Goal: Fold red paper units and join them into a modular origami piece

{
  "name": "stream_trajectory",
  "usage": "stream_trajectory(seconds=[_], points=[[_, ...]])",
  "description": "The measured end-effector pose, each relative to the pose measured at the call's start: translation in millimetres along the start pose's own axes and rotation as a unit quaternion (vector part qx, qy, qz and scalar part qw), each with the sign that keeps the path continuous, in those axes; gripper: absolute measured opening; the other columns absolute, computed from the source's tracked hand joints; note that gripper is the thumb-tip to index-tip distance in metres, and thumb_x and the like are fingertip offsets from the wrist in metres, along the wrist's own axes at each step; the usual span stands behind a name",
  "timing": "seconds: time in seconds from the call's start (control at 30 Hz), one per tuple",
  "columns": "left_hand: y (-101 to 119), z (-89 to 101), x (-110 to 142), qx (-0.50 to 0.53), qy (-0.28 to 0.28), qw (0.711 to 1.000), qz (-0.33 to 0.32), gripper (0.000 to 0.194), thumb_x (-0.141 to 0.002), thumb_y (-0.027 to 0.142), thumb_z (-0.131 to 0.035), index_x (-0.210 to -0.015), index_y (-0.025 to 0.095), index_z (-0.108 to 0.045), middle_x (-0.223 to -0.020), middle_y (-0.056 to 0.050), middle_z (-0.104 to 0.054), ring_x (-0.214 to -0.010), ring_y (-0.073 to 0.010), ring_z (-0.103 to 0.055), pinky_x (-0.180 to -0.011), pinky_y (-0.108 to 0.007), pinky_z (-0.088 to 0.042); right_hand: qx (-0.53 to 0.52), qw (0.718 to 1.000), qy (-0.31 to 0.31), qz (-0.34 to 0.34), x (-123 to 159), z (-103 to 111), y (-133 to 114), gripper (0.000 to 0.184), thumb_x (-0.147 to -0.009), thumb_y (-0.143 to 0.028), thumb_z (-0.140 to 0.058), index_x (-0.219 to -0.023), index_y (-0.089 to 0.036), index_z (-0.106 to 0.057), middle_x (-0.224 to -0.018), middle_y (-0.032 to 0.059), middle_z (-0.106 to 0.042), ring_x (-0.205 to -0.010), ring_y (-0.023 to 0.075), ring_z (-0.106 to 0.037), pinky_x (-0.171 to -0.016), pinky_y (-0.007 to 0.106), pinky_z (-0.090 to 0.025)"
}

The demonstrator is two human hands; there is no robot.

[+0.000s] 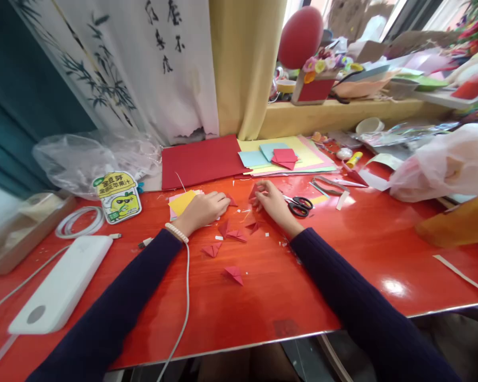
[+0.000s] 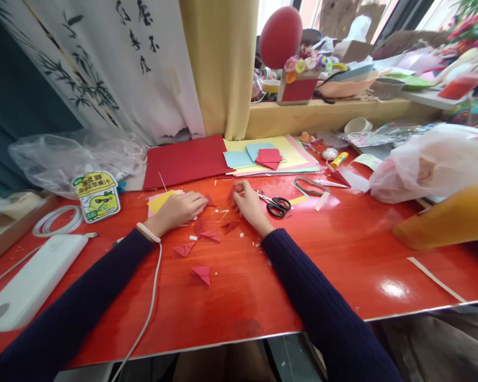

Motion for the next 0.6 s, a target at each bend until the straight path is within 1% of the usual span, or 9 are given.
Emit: stream_trajectory(seconds=[0.03, 0.1, 0.17, 0.23, 0.3, 0.33, 0.4, 0.5, 0.6], points=[[-1.0, -0.6, 0.0, 0.007, 0.002, 1.000, 0.009, 0.025, -0.097, 0.023, -0.040, -0.103, 0.014, -0.063, -0.099, -0.009, -0.067, -0.085, -0.0188, -0.063, -0.064, -0.027, -0.043, -0.019, 1.000, -0.011, -0.020, 0.6, -3.2, 3.5, 0.021, -0.093, -0.019, -0.048, -0.114, -0.014, -0.051, -0.077, -0.0004, -0.062, -0.051, 0.0100, -0.058, -0.049, 0.023, -0.047], [-3.8, -2.6, -1.1, 0.023, 0.006, 0.999, 0.035, 0.029, -0.098, 0.027, -0.040, -0.115, 0.014, -0.059, -0.108, -0.010, -0.065, -0.091, -0.0191, -0.062, -0.070, -0.028, -0.046, -0.054, 0.997, -0.034, -0.048, 1.4, -8.8, 8.4, 0.020, -0.095, -0.027, -0.052, -0.110, -0.013, -0.056, -0.077, -0.0008, -0.062, -0.055, 0.0091, -0.058, -0.051, 0.023, -0.050], [-6.6, -5.7, -3.7, 0.039, 0.006, 0.997, 0.059, 0.038, -0.097, 0.031, -0.042, -0.130, 0.014, -0.050, -0.123, -0.014, -0.059, -0.101, -0.0211, -0.061, -0.077, -0.030, -0.047, -0.085, 0.993, -0.055, -0.058, 1.9, -12.6, 10.2, 0.022, -0.096, -0.032, -0.054, -0.104, -0.012, -0.060, -0.082, 0.0008, -0.063, -0.062, 0.0099, -0.060, -0.057, 0.025, -0.053], [-8.4, -8.9, -7.6, 0.057, -0.003, 0.996, 0.069, 0.045, -0.095, 0.034, -0.046, -0.137, 0.015, -0.044, -0.134, -0.017, -0.050, -0.110, -0.0235, -0.057, -0.084, -0.033, -0.047, -0.107, 0.990, -0.074, -0.058, 2.7, -14.9, 9.6, 0.021, -0.095, -0.031, -0.055, -0.100, -0.012, -0.061, -0.085, 0.0015, -0.063, -0.067, 0.0108, -0.061, -0.061, 0.027, -0.054], [-9.4, -10.9, -12.2, 0.077, -0.019, 0.995, 0.067, 0.041, -0.095, 0.035, -0.045, -0.132, 0.017, -0.050, -0.134, -0.015, -0.050, -0.114, -0.0237, -0.055, -0.088, -0.034, -0.045, -0.124, 0.986, -0.093, -0.053, 4.3, -16.9, 7.2, 0.019, -0.094, -0.030, -0.057, -0.096, -0.012, -0.062, -0.083, 0.0009, -0.063, -0.065, 0.0104, -0.061, -0.061, 0.026, -0.053], [-10.0, -11.2, -14.4, 0.088, -0.027, 0.994, 0.067, 0.036, -0.095, 0.034, -0.045, -0.126, 0.017, -0.055, -0.130, -0.014, -0.054, -0.112, -0.0228, -0.055, -0.088, -0.033, -0.045, -0.132, 0.985, -0.102, -0.050, 5.4, -17.8, 5.6, 0.019, -0.094, -0.030, -0.057, -0.094, -0.012, -0.062, -0.081, 0.0003, -0.063, -0.064, 0.0100, -0.060, -0.060, 0.026, -0.053], [-11.8, -10.3, -18.1, 0.109, -0.039, 0.991, 0.072, 0.027, -0.094, 0.032, -0.048, -0.112, 0.016, -0.061, -0.115, -0.011, -0.061, -0.103, -0.0209, -0.058, -0.083, -0.031, -0.046, -0.150, 0.982, -0.110, -0.040, 7.8, -18.4, 1.7, 0.019, -0.093, -0.030, -0.058, -0.090, -0.012, -0.062, -0.075, -0.0012, -0.062, -0.060, 0.0093, -0.059, -0.058, 0.025, -0.052], [-13.6, -6.0, -22.1, 0.139, -0.045, 0.985, 0.091, 0.014, -0.090, 0.024, -0.053, -0.095, 0.015, -0.062, -0.098, -0.008, -0.065, -0.087, -0.0191, -0.060, -0.073, -0.029, -0.046, -0.184, 0.978, -0.097, -0.023, 11.4, -15.0, -4.0, 0.021, -0.092, -0.033, -0.058, -0.086, -0.013, -0.060, -0.067, -0.0016, -0.061, -0.056, 0.0096, -0.059, -0.055, 0.024, -0.050], [-13.0, 4.0, -25.4, 0.175, -0.034, 0.977, 0.115, 0.007, -0.088, 0.018, -0.054, -0.086, 0.015, -0.059, -0.088, -0.007, -0.067, -0.083, -0.0193, -0.060, -0.072, -0.030, -0.045, -0.221, 0.973, -0.068, -0.008, 14.0, -7.6, -10.0, 0.024, -0.087, -0.038, -0.060, -0.083, -0.015, -0.058, -0.067, -0.0001, -0.062, -0.056, 0.0103, -0.060, -0.054, 0.023, -0.049]])
Point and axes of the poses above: each hand's wrist, its own x-axis away from the middle knuckle, its own z-axis out of the back of the hand, y = z × x, the point moved 7 cm from there along -x, towards the middle knuckle
